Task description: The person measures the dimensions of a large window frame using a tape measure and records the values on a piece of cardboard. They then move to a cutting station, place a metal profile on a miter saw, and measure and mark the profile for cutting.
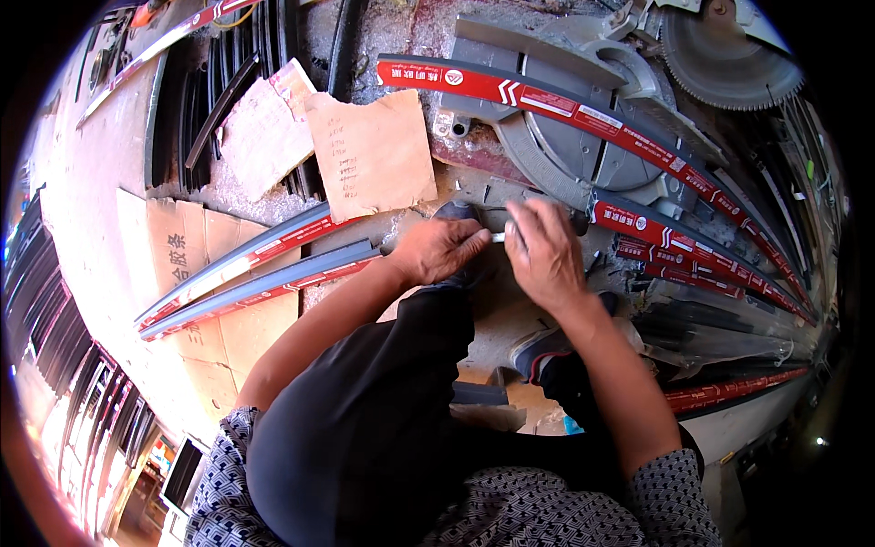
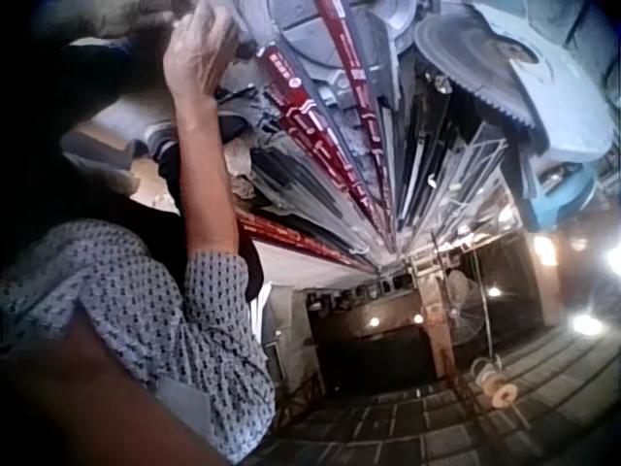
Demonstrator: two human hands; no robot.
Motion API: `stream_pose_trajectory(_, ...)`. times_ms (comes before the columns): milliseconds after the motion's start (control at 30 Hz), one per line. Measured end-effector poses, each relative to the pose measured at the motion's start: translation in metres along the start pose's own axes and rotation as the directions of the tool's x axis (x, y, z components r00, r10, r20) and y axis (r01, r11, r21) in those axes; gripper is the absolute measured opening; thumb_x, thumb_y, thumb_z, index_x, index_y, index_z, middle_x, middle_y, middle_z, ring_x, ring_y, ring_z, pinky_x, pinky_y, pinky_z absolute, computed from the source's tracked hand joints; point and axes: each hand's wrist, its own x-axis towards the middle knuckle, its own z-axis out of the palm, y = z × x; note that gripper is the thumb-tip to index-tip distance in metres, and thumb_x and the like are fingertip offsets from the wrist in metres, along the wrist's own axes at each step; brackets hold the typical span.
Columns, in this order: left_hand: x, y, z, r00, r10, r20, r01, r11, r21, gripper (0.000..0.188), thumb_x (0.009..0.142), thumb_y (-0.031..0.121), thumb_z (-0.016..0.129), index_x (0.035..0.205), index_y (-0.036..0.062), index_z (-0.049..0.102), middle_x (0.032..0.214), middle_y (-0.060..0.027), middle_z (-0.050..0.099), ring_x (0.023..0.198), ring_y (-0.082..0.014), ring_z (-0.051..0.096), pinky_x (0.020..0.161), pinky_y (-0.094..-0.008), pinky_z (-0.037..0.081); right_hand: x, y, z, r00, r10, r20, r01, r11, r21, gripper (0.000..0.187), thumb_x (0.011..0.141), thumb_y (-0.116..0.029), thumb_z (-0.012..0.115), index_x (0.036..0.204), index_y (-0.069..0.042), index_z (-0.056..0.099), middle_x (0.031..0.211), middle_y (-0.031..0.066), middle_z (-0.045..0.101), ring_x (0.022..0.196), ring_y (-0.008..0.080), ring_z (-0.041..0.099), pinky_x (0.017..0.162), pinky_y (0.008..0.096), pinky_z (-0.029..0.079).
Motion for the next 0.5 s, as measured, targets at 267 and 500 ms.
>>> stream_pose_trajectory(267,-0.001,-0.004,0.004,0.999,0.031,0.033,-0.03,0.999,-0.023,0.036,0.109,0.038,0.054,0.104,0.0046,0.067,0.09,-0.0212,0.068,0.089,-0.0442,0.067,0.078,-0.0492,0.054,-0.064,0.012,0.046,0.832,0.468,0.296,-0.551,0.754,0.358,0.022,0.105,-0.021,0.06,0.109,-0.002,0.068,0.083,0.021,0.065,0.077,0.0384,0.065,0.074,0.0462,0.052)
stream_pose_trajectory(500,0.003,-0.011,0.0,0.978,-0.188,-0.09,0.18,0.98,-0.086,0.037,0.107,0.034,0.054,0.123,0.0019,0.062,0.107,-0.025,0.073,0.098,-0.0432,0.071,0.087,-0.0469,0.056,-0.082,0.056,0.058,0.759,0.602,0.249,-0.651,0.691,0.313,0.027,0.107,-0.027,0.058,0.11,-0.003,0.069,0.082,0.0164,0.066,0.075,0.0226,0.063,0.074,0.0373,0.052)
